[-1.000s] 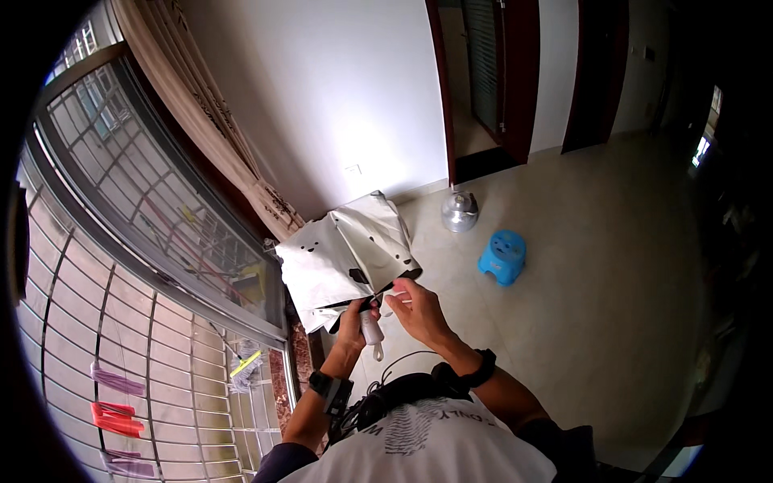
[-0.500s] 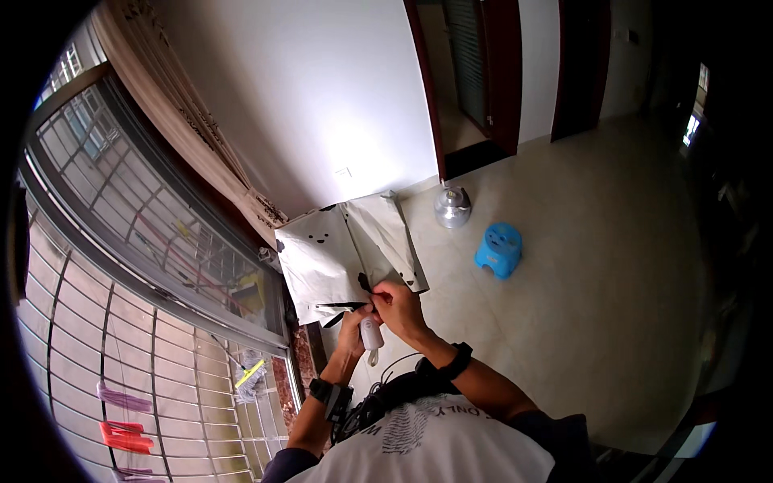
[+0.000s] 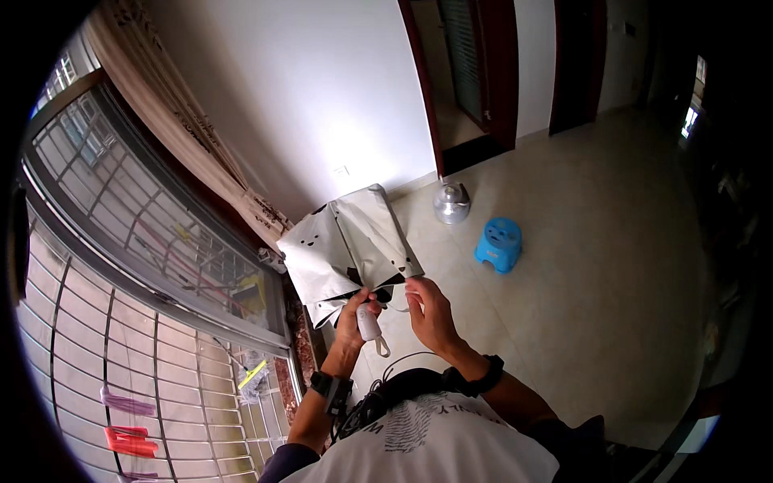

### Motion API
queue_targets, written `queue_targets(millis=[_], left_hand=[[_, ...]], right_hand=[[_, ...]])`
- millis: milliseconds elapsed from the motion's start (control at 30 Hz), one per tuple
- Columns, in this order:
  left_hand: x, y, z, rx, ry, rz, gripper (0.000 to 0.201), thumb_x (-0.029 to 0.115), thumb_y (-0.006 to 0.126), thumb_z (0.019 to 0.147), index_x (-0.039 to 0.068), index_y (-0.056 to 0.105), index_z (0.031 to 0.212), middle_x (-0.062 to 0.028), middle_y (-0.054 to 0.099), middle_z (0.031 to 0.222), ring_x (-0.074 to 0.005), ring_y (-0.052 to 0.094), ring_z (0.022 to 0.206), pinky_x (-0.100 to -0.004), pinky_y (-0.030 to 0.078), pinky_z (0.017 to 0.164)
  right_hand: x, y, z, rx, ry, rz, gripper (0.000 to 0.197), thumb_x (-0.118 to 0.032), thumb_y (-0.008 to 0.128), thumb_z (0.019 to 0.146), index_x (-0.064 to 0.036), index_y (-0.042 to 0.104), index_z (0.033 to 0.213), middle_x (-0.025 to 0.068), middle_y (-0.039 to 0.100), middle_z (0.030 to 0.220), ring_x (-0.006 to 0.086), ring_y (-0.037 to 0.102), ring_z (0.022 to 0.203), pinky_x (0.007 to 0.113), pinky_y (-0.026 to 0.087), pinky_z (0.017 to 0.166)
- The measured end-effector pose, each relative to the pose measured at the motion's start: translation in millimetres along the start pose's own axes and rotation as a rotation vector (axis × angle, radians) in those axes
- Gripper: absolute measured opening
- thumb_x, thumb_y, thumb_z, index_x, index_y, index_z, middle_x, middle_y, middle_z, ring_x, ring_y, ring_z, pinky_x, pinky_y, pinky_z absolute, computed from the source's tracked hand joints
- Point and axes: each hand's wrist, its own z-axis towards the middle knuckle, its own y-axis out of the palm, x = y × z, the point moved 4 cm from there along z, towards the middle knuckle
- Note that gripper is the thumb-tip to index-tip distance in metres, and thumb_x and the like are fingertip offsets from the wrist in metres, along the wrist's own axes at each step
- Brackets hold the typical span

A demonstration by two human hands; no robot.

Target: The person folds a white umbrella with black spots by hand, smoothing the fabric and securing the closure strap.

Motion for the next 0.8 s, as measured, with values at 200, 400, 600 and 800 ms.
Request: queue_targets(millis=[200, 400, 600, 800], left_hand=[[-3.8, 9.1, 4.2, 0.003, -0.049, -0.044, 0.021, 0.021, 0.057, 0.072, 0.002, 0.046, 0.070, -0.0025, 0.043, 0.058, -0.0093, 0.042, 0.051, -0.0173, 0.035, 0.045], [-0.9, -16.8, 4.9, -0.013, 0.002, -0.030, 0.018, 0.017, 0.056, 0.071, 0.001, 0.050, 0.078, -0.0029, 0.049, 0.067, -0.0095, 0.045, 0.052, -0.0188, 0.039, 0.049], [-3.0, -2.2, -1.0, 0.112, 0.048, 0.102, 0.015, 0.019, 0.057, 0.070, 0.005, 0.054, 0.067, -0.0021, 0.051, 0.056, -0.0092, 0.048, 0.048, -0.0212, 0.040, 0.046], [-3.9, -12.0, -3.0, 0.143, 0.127, 0.022, 0.019, 0.020, 0.059, 0.069, 0.005, 0.052, 0.060, -0.0031, 0.050, 0.054, -0.0099, 0.047, 0.046, -0.0211, 0.039, 0.044]], right_hand=[[24.1, 12.0, 14.2, -0.074, 0.177, 0.199, 0.036, 0.004, 0.045, 0.072, 0.0035, 0.036, 0.107, 0.0174, 0.043, 0.105, 0.0225, 0.048, 0.093, 0.028, 0.040, 0.079], [17.3, 30.1, 24.7, -0.070, 0.010, -0.024, 0.049, 0.004, 0.052, 0.067, 0.0025, 0.032, 0.111, 0.0179, 0.041, 0.100, 0.0273, 0.047, 0.094, 0.031, 0.039, 0.079], [7.4, 22.1, 19.6, -0.135, 0.286, 0.486, 0.040, -0.001, 0.044, 0.076, 0.0011, 0.033, 0.114, 0.0099, 0.032, 0.119, 0.0191, 0.026, 0.113, 0.031, 0.023, 0.092], [4.7, 41.0, 27.4, -0.281, 0.213, 1.049, 0.028, 0.001, 0.038, 0.076, 0.0021, 0.035, 0.104, 0.0180, 0.027, 0.122, 0.0254, 0.022, 0.116, 0.035, 0.020, 0.095]])
